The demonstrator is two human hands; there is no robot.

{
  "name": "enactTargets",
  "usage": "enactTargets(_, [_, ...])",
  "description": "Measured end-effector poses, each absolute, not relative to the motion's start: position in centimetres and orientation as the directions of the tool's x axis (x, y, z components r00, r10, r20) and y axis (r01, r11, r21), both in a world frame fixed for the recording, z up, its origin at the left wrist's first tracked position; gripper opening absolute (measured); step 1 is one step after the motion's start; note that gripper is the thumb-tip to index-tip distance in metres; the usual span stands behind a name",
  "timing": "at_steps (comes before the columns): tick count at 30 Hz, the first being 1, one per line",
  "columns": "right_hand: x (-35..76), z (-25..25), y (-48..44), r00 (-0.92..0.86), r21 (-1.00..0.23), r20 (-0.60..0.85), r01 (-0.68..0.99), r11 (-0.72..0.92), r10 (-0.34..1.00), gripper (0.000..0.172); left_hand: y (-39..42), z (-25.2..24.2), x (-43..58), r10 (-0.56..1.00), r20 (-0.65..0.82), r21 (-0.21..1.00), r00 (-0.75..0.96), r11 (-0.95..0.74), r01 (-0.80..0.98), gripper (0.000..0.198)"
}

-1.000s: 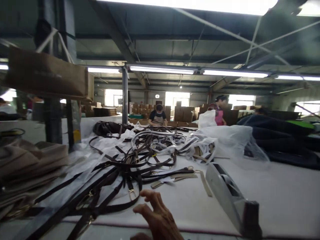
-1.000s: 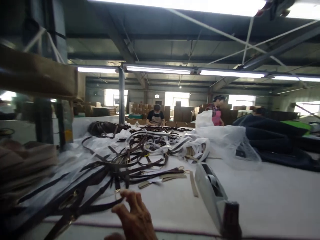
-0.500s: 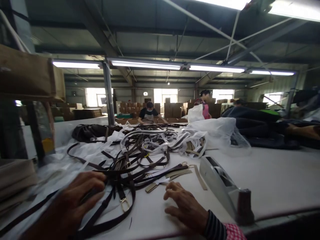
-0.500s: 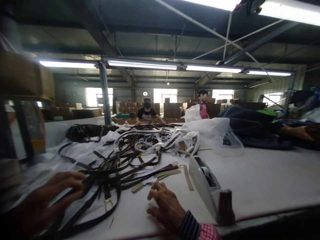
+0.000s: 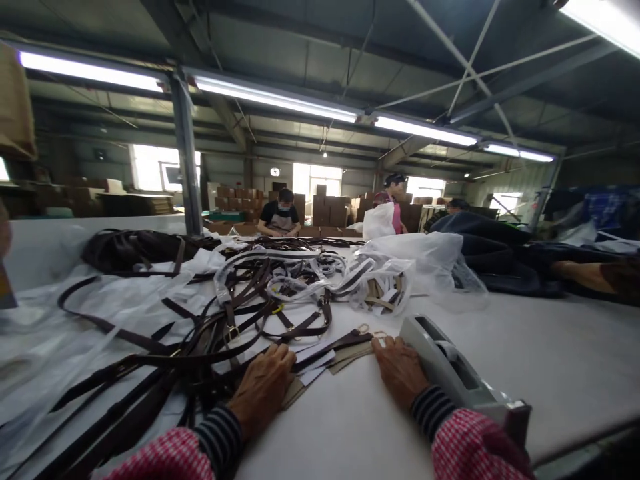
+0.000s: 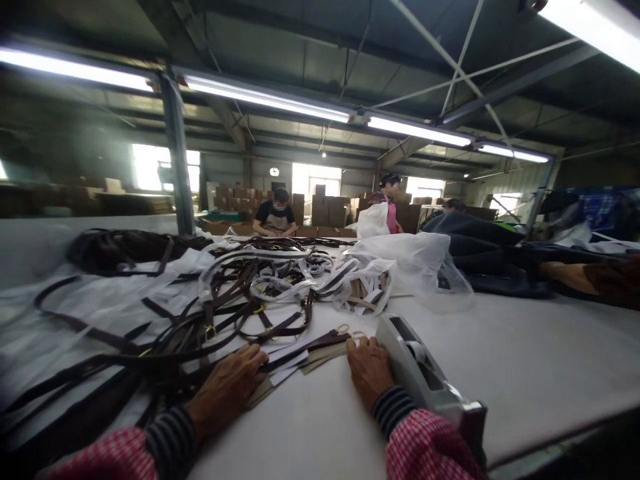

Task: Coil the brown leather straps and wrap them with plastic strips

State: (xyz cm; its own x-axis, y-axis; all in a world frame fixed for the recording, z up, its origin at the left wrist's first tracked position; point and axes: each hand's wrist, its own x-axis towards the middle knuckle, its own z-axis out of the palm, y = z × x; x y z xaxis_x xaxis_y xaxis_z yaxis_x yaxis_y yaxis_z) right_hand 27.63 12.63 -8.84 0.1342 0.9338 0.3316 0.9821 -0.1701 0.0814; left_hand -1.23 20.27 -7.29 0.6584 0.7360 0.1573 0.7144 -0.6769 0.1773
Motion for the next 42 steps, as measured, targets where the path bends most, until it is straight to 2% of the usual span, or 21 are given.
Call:
enactTargets(4, [28.9, -10.4, 12.7, 0.070, 0.162, 0.354, 0.978, -0.135, 0.932, 0.052, 20.3, -7.9, -1.4, 0.762, 0.174, 0.216, 0.624, -0.648, 0.731, 0.019])
enactTargets(6, [29.5, -10.3, 13.0, 0.050, 0.205, 0.377, 0.969, -0.136, 0.925, 0.052, 20.3, -8.1, -1.6, 0.764, 0.175, 0.251, 0.621, -0.644, 0.723, 0.014])
enactTargets(9, [28.5, -8.3, 14.5, 0.013, 0.170, 0.408, 0.981, -0.090, 0.913, 0.038, 20.4, -8.9, -1.8, 0.757, 0.191, 0.328, 0.624, -0.649, 0.687, 0.008])
enactTargets(11, [26.4, -6.2, 16.8, -0.039, 0.094, 0.413, 0.996, 0.001, 0.910, 0.027, 20.7, -9.5, -1.8, 0.752, 0.227, 0.379, 0.618, -0.653, 0.655, 0.015])
enactTargets(15, [21.6, -3.4, 24.5, -0.122, 0.077, 0.357, 0.992, 0.101, 0.926, 0.015, 21.0, -10.3, -1.8, 0.731, 0.279, 0.435, 0.623, -0.675, 0.596, 0.024])
enactTargets(19, [18.6, -4.5, 32.4, -0.135, 0.068, 0.326, 0.990, 0.120, 0.936, 0.021, 21.1, -9.7, -1.5, 0.729, 0.153, 0.361, 0.667, -0.670, 0.649, 0.022])
enactTargets(23, [17.2, -6.9, 36.3, -0.139, 0.047, 0.271, 0.990, 0.131, 0.953, 0.029, 21.3, -9.3, -1.1, 0.743, 0.069, 0.320, 0.665, -0.648, 0.691, 0.019])
enactTargets(27, [17.6, -7.2, 36.4, -0.118, 0.015, 0.256, 0.993, 0.118, 0.959, 0.027, 21.4, -9.5, -1.3, 0.740, 0.097, 0.324, 0.666, -0.656, 0.682, 0.016])
enactTargets(33, [19.4, -4.8, 33.4, -0.163, -0.046, 0.304, 0.981, 0.186, 0.939, 0.030, 20.5, -9.3, -1.4, 0.746, 0.193, 0.347, 0.638, -0.660, 0.667, 0.019])
enactTargets(38, [17.5, -5.7, 33.6, -0.157, -0.102, 0.288, 0.976, 0.193, 0.945, 0.039, 20.6, -9.9, -1.3, 0.739, 0.201, 0.278, 0.643, -0.673, 0.686, 0.018])
enactTargets(42, [14.9, -7.4, 36.1, -0.075, -0.138, 0.248, 0.984, 0.112, 0.966, 0.036, 21.8, -11.0, -1.4, 0.703, 0.240, 0.214, 0.669, -0.711, 0.670, 0.024])
